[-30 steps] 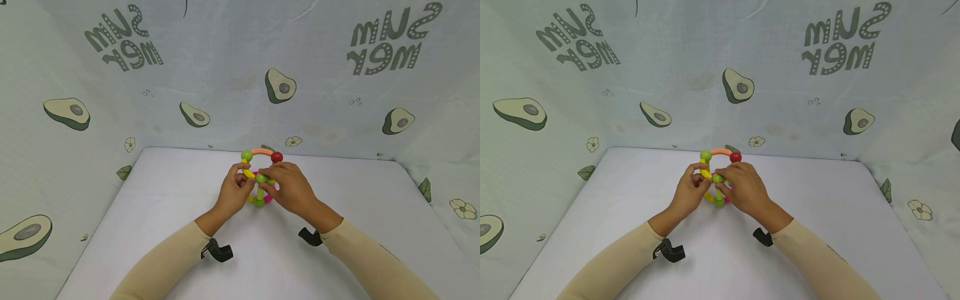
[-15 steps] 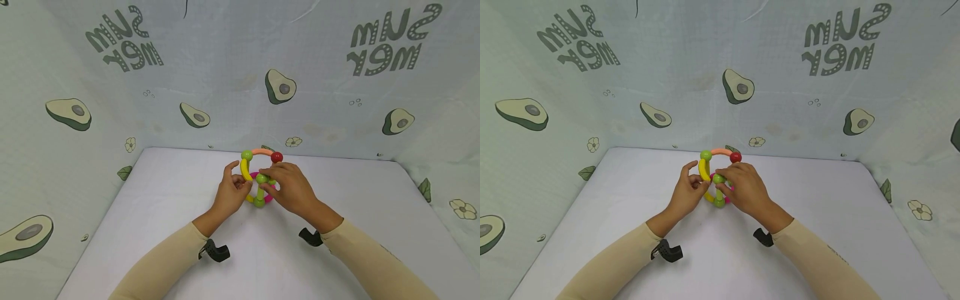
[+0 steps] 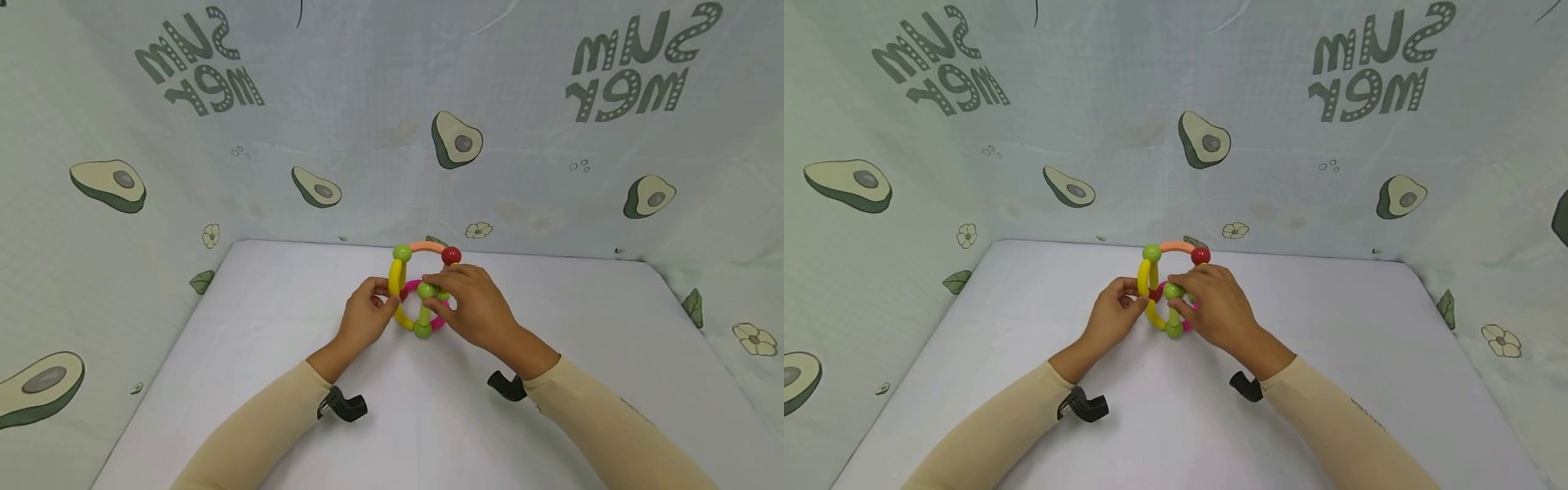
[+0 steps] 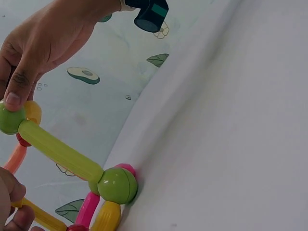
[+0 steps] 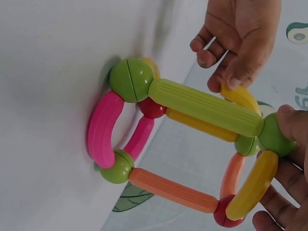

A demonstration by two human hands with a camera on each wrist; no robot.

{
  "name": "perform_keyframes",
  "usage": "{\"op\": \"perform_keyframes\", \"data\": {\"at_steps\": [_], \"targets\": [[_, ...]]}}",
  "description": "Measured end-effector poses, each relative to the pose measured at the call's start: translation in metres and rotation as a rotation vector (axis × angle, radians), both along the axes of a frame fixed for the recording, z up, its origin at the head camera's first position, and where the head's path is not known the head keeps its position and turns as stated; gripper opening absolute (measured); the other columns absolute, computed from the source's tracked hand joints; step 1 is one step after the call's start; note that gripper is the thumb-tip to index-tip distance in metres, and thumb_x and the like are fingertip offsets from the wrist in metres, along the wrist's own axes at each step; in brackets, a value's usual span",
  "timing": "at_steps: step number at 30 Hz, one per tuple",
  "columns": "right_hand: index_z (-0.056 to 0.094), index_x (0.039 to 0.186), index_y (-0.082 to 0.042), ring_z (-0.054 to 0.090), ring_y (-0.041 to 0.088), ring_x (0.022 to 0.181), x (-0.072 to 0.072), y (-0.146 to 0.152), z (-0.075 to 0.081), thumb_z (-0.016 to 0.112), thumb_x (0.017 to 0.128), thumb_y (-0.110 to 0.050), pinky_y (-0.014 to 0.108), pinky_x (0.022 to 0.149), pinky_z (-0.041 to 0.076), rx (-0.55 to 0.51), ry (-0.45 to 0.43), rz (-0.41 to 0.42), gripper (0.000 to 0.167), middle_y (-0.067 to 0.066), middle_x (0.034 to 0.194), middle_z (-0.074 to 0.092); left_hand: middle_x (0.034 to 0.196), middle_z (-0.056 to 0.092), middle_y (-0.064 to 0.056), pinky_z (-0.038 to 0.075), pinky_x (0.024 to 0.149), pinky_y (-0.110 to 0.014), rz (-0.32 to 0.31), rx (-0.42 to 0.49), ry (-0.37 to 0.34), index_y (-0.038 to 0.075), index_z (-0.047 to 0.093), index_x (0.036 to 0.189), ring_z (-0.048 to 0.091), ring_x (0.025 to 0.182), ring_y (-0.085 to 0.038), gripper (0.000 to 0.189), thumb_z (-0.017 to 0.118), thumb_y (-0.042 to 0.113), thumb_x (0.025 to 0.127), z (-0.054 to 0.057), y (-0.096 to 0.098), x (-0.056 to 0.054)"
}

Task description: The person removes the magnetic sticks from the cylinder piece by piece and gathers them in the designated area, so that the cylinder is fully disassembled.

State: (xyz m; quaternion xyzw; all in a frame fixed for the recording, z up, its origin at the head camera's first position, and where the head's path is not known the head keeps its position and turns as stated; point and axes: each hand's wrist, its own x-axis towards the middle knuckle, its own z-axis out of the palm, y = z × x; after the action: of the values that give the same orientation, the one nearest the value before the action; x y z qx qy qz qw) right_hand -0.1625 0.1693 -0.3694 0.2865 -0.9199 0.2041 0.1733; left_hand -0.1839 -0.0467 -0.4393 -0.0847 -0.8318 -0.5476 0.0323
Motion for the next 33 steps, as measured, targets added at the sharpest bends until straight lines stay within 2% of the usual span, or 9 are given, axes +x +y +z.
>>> {"op": "perform_keyframes", "data": {"at_steps": [8,21,24,27,30,33], "targets": [[0.074,0.125,-0.008,0.058,0.035,0.119,0.001,-0.001,0.002,0.090,0.081,-0.019,0.055,0.106,0.042,0.001,-0.016,-0.014,0.048,0.007,0.109,0.075,0.107,0.068,-0.003,0.050,0.060,-0.025,0.021,-0.015,-0.011,0.006,0.063,0.122,0.056,0.080,-0.019,0.030,0.071,0.019,0.097,-0.002,-0.006,-0.004],[0.068,0.133,-0.008,0.054,0.033,0.126,0.001,0.002,-0.007,0.089,0.082,-0.021,0.056,0.110,0.038,-0.013,-0.041,-0.007,0.056,0.007,0.121,0.072,0.107,0.066,-0.002,0.054,0.067,-0.029,-0.009,-0.031,-0.056,0.009,0.060,0.127,0.059,0.087,-0.020,0.036,0.074,0.020,0.096,-0.002,-0.012,-0.003],[0.064,0.137,-0.007,0.051,0.033,0.129,0.003,0.004,-0.007,0.090,0.080,-0.022,0.057,0.110,0.037,-0.035,-0.039,-0.018,0.064,0.006,0.114,0.071,0.110,0.066,-0.003,0.055,0.071,-0.032,-0.023,-0.065,-0.080,0.009,0.058,0.130,0.060,0.090,-0.021,0.041,0.075,0.021,0.094,-0.004,-0.015,-0.004],[0.059,0.140,-0.006,0.048,0.034,0.132,0.006,0.007,-0.007,0.093,0.077,-0.022,0.060,0.111,0.035,-0.078,-0.037,-0.049,0.073,0.009,0.115,0.068,0.112,0.066,-0.003,0.055,0.078,-0.035,-0.033,-0.127,-0.101,0.010,0.057,0.132,0.059,0.097,-0.021,0.047,0.078,0.024,0.092,-0.007,-0.020,-0.005],[0.051,0.142,-0.004,0.043,0.035,0.134,0.010,0.012,-0.009,0.095,0.074,-0.022,0.062,0.109,0.033,-0.134,-0.057,-0.098,0.082,0.013,0.127,0.062,0.114,0.066,-0.001,0.054,0.086,-0.037,-0.051,-0.200,-0.112,0.012,0.057,0.134,0.059,0.103,-0.021,0.052,0.081,0.028,0.090,-0.009,-0.024,-0.007],[0.045,0.143,-0.001,0.041,0.037,0.132,0.014,0.021,-0.014,0.095,0.074,-0.021,0.063,0.105,0.037,-0.190,-0.091,-0.164,0.088,0.016,0.136,0.054,0.116,0.067,0.000,0.052,0.093,-0.040,-0.079,-0.262,-0.106,0.012,0.058,0.135,0.059,0.109,-0.022,0.055,0.082,0.030,0.089,-0.011,-0.028,-0.009]]}}
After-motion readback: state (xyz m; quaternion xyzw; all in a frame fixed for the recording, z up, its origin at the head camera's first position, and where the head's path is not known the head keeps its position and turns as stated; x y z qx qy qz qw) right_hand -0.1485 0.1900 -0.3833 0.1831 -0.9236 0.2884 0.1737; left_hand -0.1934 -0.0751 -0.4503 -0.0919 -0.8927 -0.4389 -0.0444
